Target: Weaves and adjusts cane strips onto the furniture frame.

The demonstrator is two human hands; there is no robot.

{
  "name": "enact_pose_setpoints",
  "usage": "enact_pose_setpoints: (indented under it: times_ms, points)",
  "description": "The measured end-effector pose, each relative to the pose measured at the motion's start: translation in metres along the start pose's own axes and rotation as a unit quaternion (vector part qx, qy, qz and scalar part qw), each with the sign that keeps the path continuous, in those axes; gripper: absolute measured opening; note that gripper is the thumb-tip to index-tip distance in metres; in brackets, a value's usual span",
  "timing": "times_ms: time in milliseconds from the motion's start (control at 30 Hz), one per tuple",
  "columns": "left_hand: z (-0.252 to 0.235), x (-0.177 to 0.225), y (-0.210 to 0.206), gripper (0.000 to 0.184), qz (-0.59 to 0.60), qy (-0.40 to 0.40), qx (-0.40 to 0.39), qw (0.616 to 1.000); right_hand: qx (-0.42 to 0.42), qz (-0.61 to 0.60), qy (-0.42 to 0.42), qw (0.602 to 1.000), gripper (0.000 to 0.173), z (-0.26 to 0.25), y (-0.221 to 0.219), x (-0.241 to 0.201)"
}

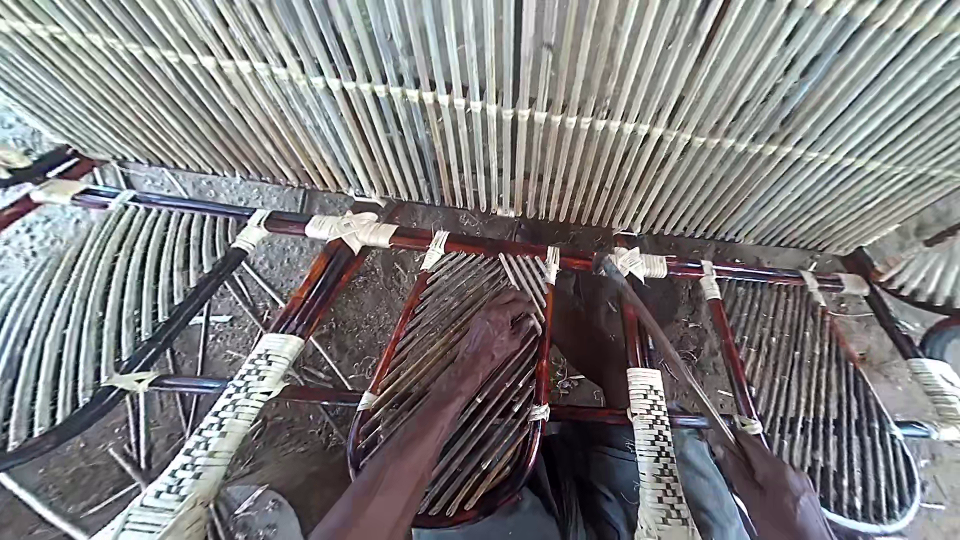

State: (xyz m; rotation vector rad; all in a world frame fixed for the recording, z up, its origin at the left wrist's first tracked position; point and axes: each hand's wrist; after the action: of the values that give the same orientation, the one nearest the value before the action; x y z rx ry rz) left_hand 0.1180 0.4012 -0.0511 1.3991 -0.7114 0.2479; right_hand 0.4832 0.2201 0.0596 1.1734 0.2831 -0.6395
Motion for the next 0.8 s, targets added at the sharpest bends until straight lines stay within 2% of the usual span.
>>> enact_pose_setpoints:
  times_ms: [33, 100, 133, 200, 267, 300, 367, 400, 500, 567, 600, 667, 700, 800]
  points:
    - [0.003, 0.007, 0.000, 0.017, -0.003, 0.019, 0.015, 1.000, 0.029, 0.009, -0.014, 0.999, 0.032, -0.013, -0.001, -0.001]
    - [0.019, 0.038, 0.003, 0.028, 0.035, 0.088, 0.033, 0.995, 0.057, 0.035, -0.063, 0.996, 0.039, -0.041, 0.001, -0.012]
    - [0.033, 0.060, 0.005, 0.034, 0.087, 0.113, 0.027, 0.989, 0.044, 0.050, -0.100, 0.993, 0.043, -0.055, 0.003, -0.020]
    - [0.074, 0.104, 0.009, 0.044, 0.249, 0.119, -0.025, 0.961, 0.029, 0.055, -0.114, 0.992, 0.044, -0.078, -0.005, -0.023]
    - [0.118, 0.145, 0.016, 0.058, 0.438, 0.115, -0.110, 0.885, 0.027, 0.033, -0.074, 0.996, 0.043, -0.089, -0.021, -0.015]
    - [0.138, 0.162, 0.017, 0.069, 0.492, 0.111, -0.146, 0.851, 0.030, 0.020, -0.038, 0.999, 0.043, -0.086, -0.028, -0.008]
    - [0.170, 0.190, 0.016, 0.089, 0.547, 0.098, -0.181, 0.812, 0.031, -0.010, 0.021, 0.999, 0.043, -0.068, -0.027, -0.005]
    - [0.181, 0.200, 0.013, 0.091, 0.554, 0.086, -0.186, 0.807, 0.039, -0.023, 0.041, 0.998, 0.045, -0.054, -0.021, -0.007]
    - [0.202, 0.229, 0.001, 0.085, 0.588, 0.048, -0.173, 0.789, 0.028, -0.089, 0.088, 0.992, 0.042, 0.007, 0.008, -0.016]
    - [0.205, 0.244, -0.002, 0.069, 0.644, 0.018, -0.135, 0.753, -0.035, -0.170, 0.104, 0.979, 0.040, 0.057, 0.019, -0.012]
    - [0.204, 0.250, 0.001, 0.058, 0.654, 0.005, -0.113, 0.748, -0.070, -0.217, 0.112, 0.967, 0.041, 0.081, 0.019, -0.007]
    - [0.201, 0.259, 0.007, 0.033, 0.620, 0.000, -0.045, 0.784, -0.134, -0.286, 0.125, 0.941, 0.053, 0.124, 0.013, 0.004]
    - [0.199, 0.261, 0.011, 0.027, 0.602, 0.010, -0.014, 0.799, -0.150, -0.290, 0.126, 0.937, 0.056, 0.141, 0.010, 0.008]
    - [0.184, 0.257, 0.034, 0.018, 0.563, 0.082, 0.059, 0.820, -0.159, -0.252, 0.112, 0.948, 0.038, 0.178, 0.004, 0.014]
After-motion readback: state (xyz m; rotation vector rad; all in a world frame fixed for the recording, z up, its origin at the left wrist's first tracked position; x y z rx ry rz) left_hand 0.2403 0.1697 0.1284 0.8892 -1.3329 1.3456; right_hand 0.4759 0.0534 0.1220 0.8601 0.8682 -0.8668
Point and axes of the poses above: each hand's wrist, its own z-axis away from the middle knuckle, its own y-axis out of the back of the hand, x = y × z, and after that the axes turned 8 degrees about -z, right-handed
